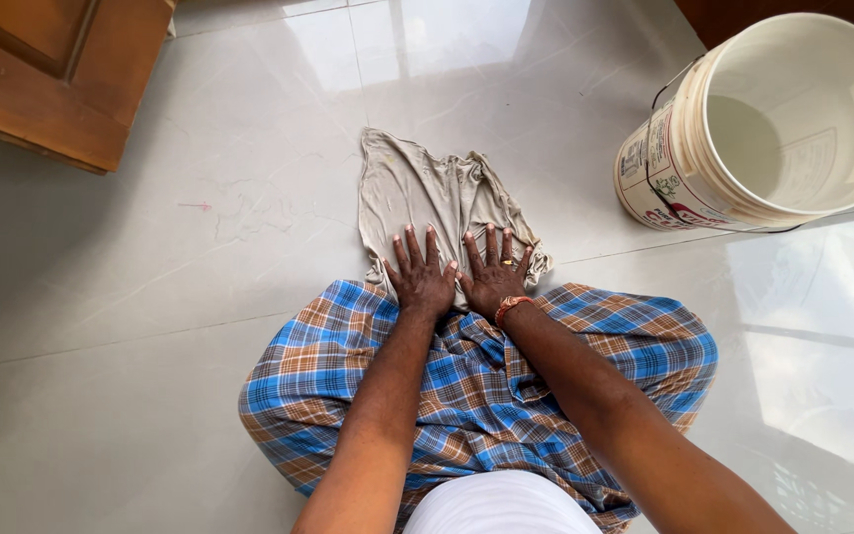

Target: The person sits cross-legged on a tiled floor and wipes the surface using a beige cloth. They repeatedly rub the floor, fold the cloth, and dip it into a white bucket of water to wring it out before resuming the cleaning process.

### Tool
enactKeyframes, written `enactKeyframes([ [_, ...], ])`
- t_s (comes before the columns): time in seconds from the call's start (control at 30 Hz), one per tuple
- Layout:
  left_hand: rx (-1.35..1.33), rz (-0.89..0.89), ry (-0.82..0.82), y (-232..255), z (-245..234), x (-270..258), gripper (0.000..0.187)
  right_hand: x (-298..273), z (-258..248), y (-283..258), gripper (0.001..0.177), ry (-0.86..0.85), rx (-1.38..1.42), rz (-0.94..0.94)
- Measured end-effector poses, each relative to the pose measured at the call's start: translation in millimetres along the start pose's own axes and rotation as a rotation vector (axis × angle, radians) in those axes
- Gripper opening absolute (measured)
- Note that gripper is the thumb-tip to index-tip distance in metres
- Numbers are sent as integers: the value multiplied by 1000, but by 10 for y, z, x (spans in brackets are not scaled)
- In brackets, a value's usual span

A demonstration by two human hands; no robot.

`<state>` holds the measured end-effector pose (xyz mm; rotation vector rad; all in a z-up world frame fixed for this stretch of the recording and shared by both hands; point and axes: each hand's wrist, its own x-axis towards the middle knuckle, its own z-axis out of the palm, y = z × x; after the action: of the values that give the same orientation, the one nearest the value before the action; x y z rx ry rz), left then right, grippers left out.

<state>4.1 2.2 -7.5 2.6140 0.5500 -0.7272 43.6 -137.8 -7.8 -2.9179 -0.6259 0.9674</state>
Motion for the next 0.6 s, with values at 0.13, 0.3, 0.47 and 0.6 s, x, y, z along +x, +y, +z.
enactKeyframes([
  [0.13,5,10,26,-18,49,6,82,32,35,11,76,27,29,-9],
  [0.3,36,-23,51,11,70,74,80,94,43,11,76,38,40,2],
  [0.47,44,-48,54,32,-12,277,80,321,82,59,74,131,72,21],
  [0.6,63,-30,118,44,-142,538,83,611,21,112,78,228,80,46],
])
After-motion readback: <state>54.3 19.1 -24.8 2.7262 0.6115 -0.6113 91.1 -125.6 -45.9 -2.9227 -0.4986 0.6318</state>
